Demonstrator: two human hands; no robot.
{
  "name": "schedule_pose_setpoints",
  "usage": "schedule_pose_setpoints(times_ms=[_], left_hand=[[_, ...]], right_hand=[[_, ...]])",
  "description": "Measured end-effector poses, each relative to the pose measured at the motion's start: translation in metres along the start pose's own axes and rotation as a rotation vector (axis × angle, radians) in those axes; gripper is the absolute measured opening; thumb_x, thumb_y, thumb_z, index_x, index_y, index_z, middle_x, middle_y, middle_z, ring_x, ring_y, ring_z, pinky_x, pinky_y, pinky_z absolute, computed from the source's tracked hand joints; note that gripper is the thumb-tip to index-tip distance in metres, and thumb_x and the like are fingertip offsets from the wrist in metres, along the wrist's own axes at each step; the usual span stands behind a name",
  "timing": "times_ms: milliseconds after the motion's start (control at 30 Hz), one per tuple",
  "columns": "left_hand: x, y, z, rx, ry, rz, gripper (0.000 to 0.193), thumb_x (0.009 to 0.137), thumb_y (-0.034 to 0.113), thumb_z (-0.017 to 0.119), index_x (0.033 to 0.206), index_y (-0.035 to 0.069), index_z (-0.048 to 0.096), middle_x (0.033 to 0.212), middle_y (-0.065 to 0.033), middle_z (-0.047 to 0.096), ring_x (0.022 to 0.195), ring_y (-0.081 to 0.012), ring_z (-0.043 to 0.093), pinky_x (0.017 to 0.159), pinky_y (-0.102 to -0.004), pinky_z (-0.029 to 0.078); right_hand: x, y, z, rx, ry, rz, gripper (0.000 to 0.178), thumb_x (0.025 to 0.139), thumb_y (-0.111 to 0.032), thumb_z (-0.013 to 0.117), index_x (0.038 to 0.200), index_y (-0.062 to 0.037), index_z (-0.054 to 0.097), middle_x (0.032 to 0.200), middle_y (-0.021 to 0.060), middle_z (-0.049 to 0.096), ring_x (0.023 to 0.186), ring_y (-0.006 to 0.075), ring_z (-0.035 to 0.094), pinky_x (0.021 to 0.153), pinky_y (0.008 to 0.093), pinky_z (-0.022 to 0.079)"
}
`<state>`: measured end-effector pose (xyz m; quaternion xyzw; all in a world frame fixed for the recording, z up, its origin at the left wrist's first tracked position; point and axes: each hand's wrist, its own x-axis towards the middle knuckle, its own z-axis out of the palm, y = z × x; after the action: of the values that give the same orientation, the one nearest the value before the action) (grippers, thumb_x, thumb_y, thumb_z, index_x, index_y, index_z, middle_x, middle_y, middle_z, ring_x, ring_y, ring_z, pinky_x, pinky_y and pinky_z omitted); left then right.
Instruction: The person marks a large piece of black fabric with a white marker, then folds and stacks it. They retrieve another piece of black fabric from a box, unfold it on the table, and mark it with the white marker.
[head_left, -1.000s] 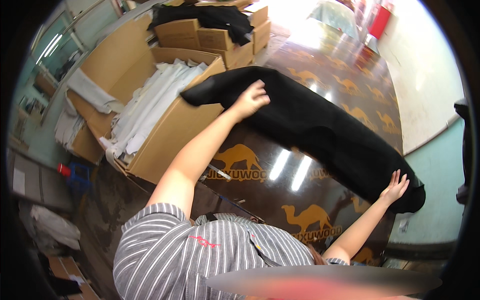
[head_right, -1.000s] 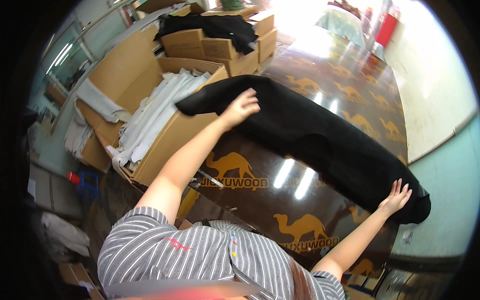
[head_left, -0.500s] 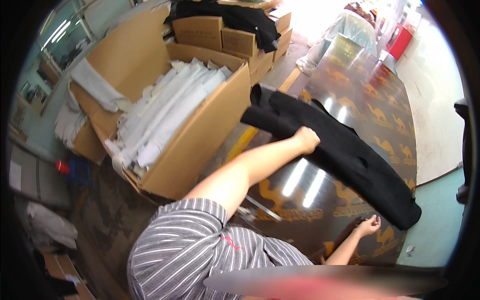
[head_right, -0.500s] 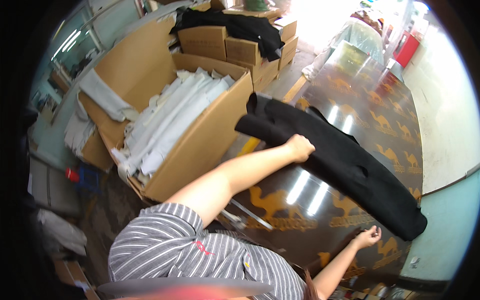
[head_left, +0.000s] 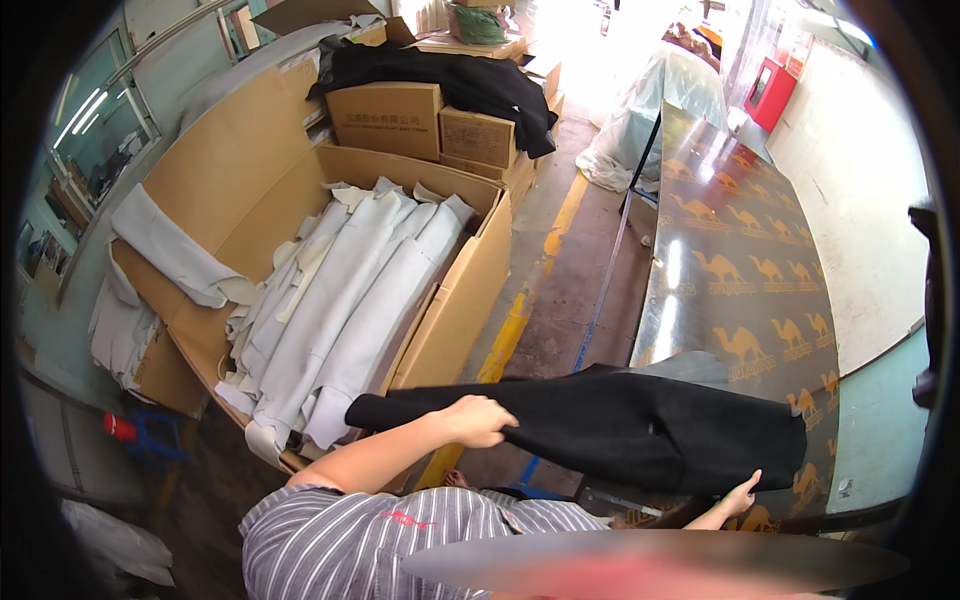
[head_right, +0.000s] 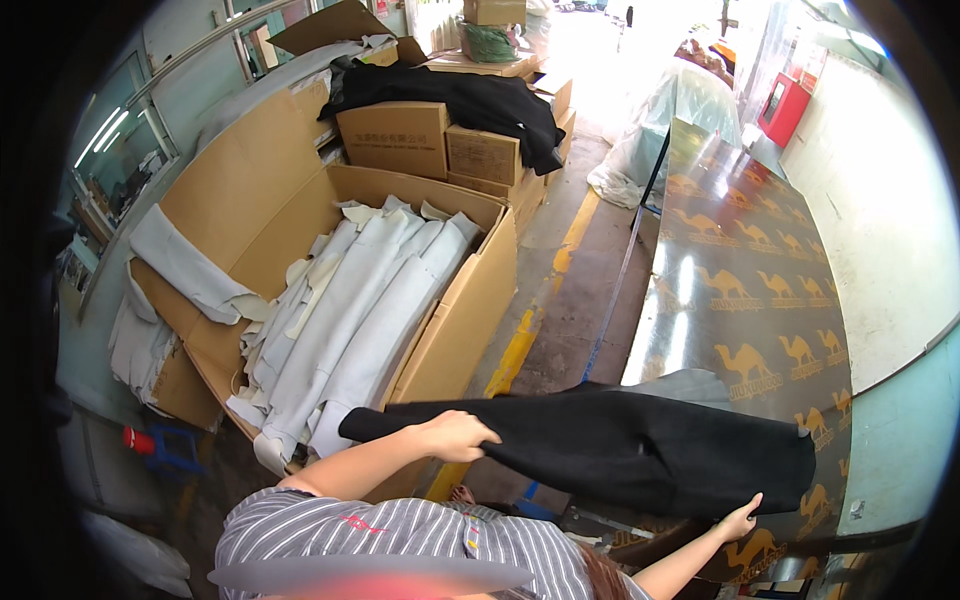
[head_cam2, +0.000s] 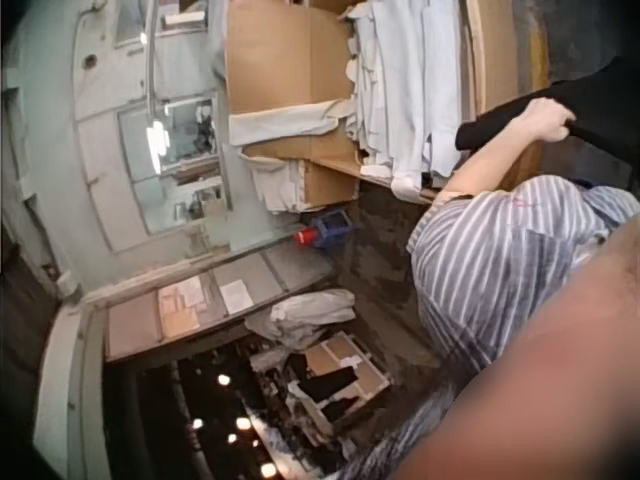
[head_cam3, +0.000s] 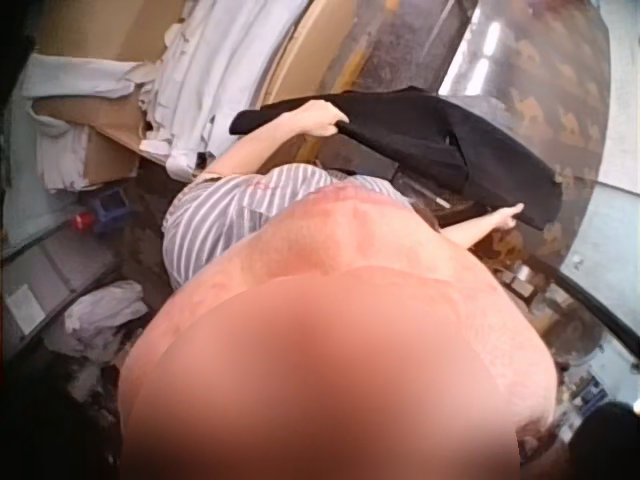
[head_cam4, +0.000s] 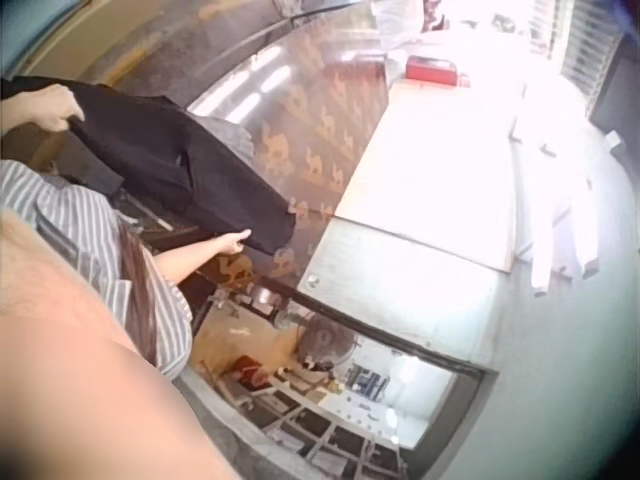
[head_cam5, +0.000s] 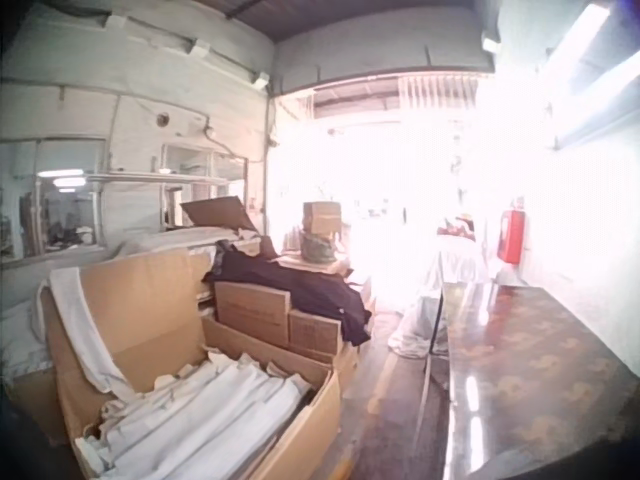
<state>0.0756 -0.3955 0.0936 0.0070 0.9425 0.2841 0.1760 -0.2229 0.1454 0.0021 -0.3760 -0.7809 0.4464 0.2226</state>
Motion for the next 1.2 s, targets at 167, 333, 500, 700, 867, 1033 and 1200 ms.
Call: schedule_pose_setpoints(times_ms=[167,333,500,700,867,1033,1200], left_hand=[[-0.023,-0.055,-0.012,-0.188,-0.057,-0.205,0.047,0.079,0.017,0.06,0.124,0.01,0.068,0.11,-0.0212,0.071,0.106,-0.0359,0.067,0.096,-0.0444,0.051],[0.023,-0.096,-0.051,-0.201,-0.043,-0.197,0.047,0.08,0.016,0.059,0.125,0.011,0.067,0.111,-0.0196,0.071,0.105,-0.0363,0.067,0.096,-0.0438,0.051],[0.104,-0.136,-0.104,-0.187,-0.091,-0.159,0.046,0.079,0.014,0.059,0.123,0.01,0.069,0.11,-0.0192,0.071,0.104,-0.0362,0.068,0.095,-0.0436,0.052],[0.235,-0.154,-0.198,-0.037,-0.032,-0.077,0.046,0.077,0.013,0.059,0.121,0.007,0.069,0.107,-0.0214,0.072,0.101,-0.0373,0.068,0.094,-0.0437,0.053],[0.347,-0.167,-0.279,0.013,-0.049,0.002,0.046,0.076,0.014,0.06,0.12,0.005,0.069,0.098,-0.0207,0.072,0.096,-0.0359,0.069,0.09,-0.0442,0.053],[0.436,-0.213,-0.324,-0.037,-0.134,0.012,0.047,0.076,0.016,0.061,0.122,0.009,0.069,0.1,-0.0193,0.073,0.097,-0.0356,0.069,0.09,-0.0446,0.053],[0.532,-0.293,-0.366,-0.118,-0.205,0.057,0.048,0.078,0.017,0.061,0.124,0.01,0.068,0.111,-0.0194,0.071,0.106,-0.0359,0.067,0.094,-0.0454,0.052]], right_hand=[[-0.043,-0.006,0.023,0.393,-0.16,-0.135,0.065,0.086,-0.041,0.076,0.124,0.0106,0.06,0.123,0.0219,0.064,0.101,0.0285,0.066,0.09,0.0377,0.055],[-0.072,-0.038,0.064,0.421,-0.029,-0.109,0.049,0.082,-0.02,0.072,0.12,0.0093,0.062,0.121,0.0168,0.066,0.101,0.0257,0.065,0.09,0.0373,0.052],[-0.079,-0.068,0.127,-0.124,0.241,-0.23,0.053,0.084,-0.027,0.065,0.128,0.0024,0.06,0.124,0.0209,0.065,0.109,0.0395,0.063,0.096,0.0452,0.048],[-0.027,-0.107,0.241,-0.351,0.399,-0.311,0.056,0.084,-0.029,0.062,0.132,0.0001,0.056,0.126,0.0201,0.062,0.114,0.0394,0.061,0.096,0.0484,0.048],[0.006,-0.165,0.328,-0.388,0.44,-0.335,0.056,0.083,-0.029,0.06,0.131,-0.0013,0.058,0.126,0.0196,0.062,0.112,0.0392,0.062,0.094,0.0494,0.049],[0.037,-0.183,0.397,-0.424,0.473,-0.346,0.057,0.082,-0.031,0.061,0.129,0.0009,0.06,0.122,0.0237,0.065,0.106,0.042,0.064,0.092,0.0488,0.051],[0.048,-0.198,0.452,0.069,0.407,-0.252,0.047,0.088,-0.022,0.061,0.13,-0.0003,0.06,0.12,0.0187,0.069,0.106,0.0348,0.067,0.095,0.0398,0.052]])
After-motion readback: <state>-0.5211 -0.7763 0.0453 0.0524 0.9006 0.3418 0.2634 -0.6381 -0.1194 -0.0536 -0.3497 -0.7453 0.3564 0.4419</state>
